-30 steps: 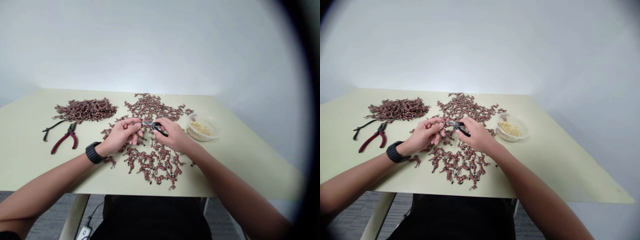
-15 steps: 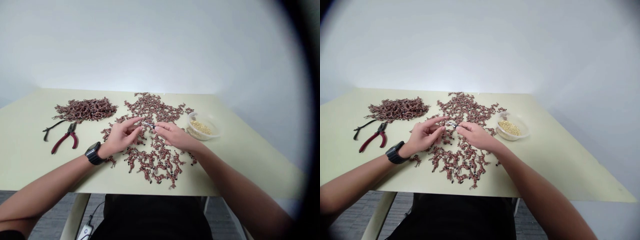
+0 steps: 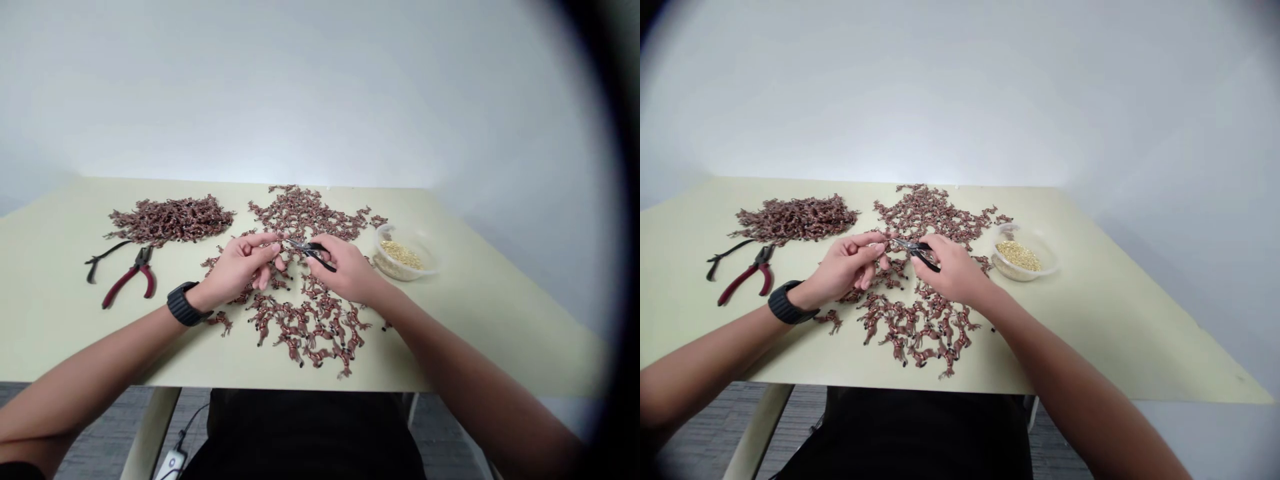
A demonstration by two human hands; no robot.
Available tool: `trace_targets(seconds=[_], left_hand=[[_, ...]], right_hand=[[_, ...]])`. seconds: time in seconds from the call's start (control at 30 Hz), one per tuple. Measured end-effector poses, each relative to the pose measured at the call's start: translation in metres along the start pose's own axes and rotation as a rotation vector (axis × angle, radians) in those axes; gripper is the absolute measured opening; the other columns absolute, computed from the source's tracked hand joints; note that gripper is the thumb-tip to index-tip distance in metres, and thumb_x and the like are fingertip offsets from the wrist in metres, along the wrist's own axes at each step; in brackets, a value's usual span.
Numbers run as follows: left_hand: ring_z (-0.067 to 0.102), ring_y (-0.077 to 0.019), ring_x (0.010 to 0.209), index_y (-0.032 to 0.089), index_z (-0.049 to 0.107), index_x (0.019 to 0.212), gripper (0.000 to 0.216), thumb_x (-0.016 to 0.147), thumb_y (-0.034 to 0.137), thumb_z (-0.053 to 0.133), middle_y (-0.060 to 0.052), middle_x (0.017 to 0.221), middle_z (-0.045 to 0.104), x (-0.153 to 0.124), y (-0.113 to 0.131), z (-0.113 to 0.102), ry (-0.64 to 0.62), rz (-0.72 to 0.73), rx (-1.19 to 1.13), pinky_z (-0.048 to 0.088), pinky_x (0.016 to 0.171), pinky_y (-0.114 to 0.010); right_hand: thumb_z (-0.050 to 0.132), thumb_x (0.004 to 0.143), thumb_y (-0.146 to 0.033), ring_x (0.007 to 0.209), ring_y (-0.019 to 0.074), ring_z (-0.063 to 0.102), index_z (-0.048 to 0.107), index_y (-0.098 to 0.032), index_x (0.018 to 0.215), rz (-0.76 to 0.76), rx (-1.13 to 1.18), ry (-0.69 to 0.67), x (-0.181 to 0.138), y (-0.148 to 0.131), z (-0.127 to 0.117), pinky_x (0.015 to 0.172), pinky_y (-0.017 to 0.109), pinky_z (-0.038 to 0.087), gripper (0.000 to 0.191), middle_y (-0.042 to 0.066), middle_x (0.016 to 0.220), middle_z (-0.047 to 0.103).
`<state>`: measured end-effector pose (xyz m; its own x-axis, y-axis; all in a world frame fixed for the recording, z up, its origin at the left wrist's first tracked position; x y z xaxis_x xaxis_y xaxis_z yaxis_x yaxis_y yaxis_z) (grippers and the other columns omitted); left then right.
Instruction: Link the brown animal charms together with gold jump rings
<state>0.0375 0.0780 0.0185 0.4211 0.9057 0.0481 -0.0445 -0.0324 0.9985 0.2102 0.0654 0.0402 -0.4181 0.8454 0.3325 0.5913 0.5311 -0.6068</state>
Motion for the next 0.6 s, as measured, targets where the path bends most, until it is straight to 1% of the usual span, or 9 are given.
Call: trace_targets(seconds=[0.07,0.13,0.27,0.4,0.47,0.5,0.53,0.6], left_hand=[[0.053,-0.0047,0.039,0.016,0.067,0.126,0.044,0.089,0.040,0.073,-0.004,0.082,0.074,0.001,-0.004,0.001,-0.027,-0.046,-0.084,0.036,0.034,-0.016],[0.052,-0.0035,0.038,0.016,0.068,0.124,0.041,0.090,0.039,0.073,-0.003,0.080,0.074,0.001,-0.006,0.001,-0.044,-0.069,-0.123,0.035,0.034,-0.015],[0.052,-0.0027,0.038,0.016,0.069,0.123,0.038,0.091,0.037,0.072,-0.003,0.079,0.073,0.001,-0.007,0.002,-0.067,-0.080,-0.146,0.034,0.033,-0.014],[0.050,-0.0022,0.037,0.017,0.068,0.126,0.041,0.092,0.039,0.071,-0.002,0.079,0.073,0.001,-0.007,0.005,-0.077,-0.086,-0.132,0.034,0.033,-0.014],[0.051,-0.0032,0.038,0.018,0.067,0.130,0.044,0.093,0.040,0.069,-0.004,0.082,0.074,-0.001,-0.005,0.006,-0.064,-0.049,-0.053,0.036,0.034,-0.015],[0.053,-0.0042,0.040,0.019,0.065,0.134,0.045,0.094,0.040,0.067,-0.005,0.084,0.075,-0.002,-0.002,0.005,-0.051,-0.007,0.025,0.038,0.035,-0.016],[0.055,-0.0054,0.042,0.020,0.063,0.138,0.046,0.096,0.039,0.065,-0.005,0.085,0.075,-0.004,0.002,0.003,-0.030,0.059,0.138,0.041,0.037,-0.017],[0.060,-0.0079,0.048,0.022,0.058,0.145,0.048,0.098,0.034,0.061,-0.005,0.085,0.076,-0.009,0.016,-0.003,0.033,0.269,0.448,0.049,0.045,-0.019]], right_hand=[[0.051,0.097,-0.044,0.079,0.0192,0.053,0.059,-0.020,0.114,-0.059,-0.047,0.011,0.000,-0.005,-0.001,0.069,0.032,0.039,0.031,0.007,0.098,0.062],[0.050,0.097,-0.043,0.082,0.0197,0.055,0.059,-0.020,0.115,-0.086,-0.065,0.002,0.000,-0.007,-0.001,0.070,0.033,0.040,0.031,0.008,0.102,0.062],[0.049,0.099,-0.042,0.083,0.0199,0.055,0.059,-0.020,0.117,-0.103,-0.073,-0.011,0.000,-0.009,-0.003,0.071,0.033,0.040,0.030,0.008,0.102,0.063],[0.051,0.098,-0.042,0.082,0.0191,0.055,0.060,-0.020,0.114,-0.095,-0.046,-0.019,0.000,-0.010,-0.003,0.071,0.033,0.040,0.029,0.007,0.101,0.063],[0.051,0.098,-0.044,0.077,0.0179,0.053,0.060,-0.020,0.108,-0.055,-0.006,-0.032,-0.001,-0.008,0.000,0.068,0.032,0.038,0.028,0.005,0.092,0.061],[0.050,0.099,-0.046,0.072,0.0167,0.051,0.060,-0.020,0.105,-0.015,0.040,-0.054,-0.001,-0.006,0.003,0.065,0.031,0.037,0.028,0.003,0.085,0.059],[0.048,0.100,-0.048,0.067,0.0152,0.048,0.060,-0.021,0.101,0.039,0.114,-0.086,-0.002,-0.004,0.007,0.061,0.030,0.035,0.030,0.001,0.079,0.056],[0.045,0.101,-0.054,0.058,0.0118,0.037,0.058,-0.021,0.098,0.184,0.351,-0.200,-0.005,0.003,0.019,0.054,0.027,0.030,0.035,-0.002,0.071,0.045]])
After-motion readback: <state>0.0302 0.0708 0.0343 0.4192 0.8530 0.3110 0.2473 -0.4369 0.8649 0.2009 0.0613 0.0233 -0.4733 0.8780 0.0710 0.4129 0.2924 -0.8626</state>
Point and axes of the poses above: each hand's wrist, its own x-axis towards the middle knuckle, its own z-axis out of the palm, y = z × x, the point moved 9 cm from there along x, towards the middle knuckle
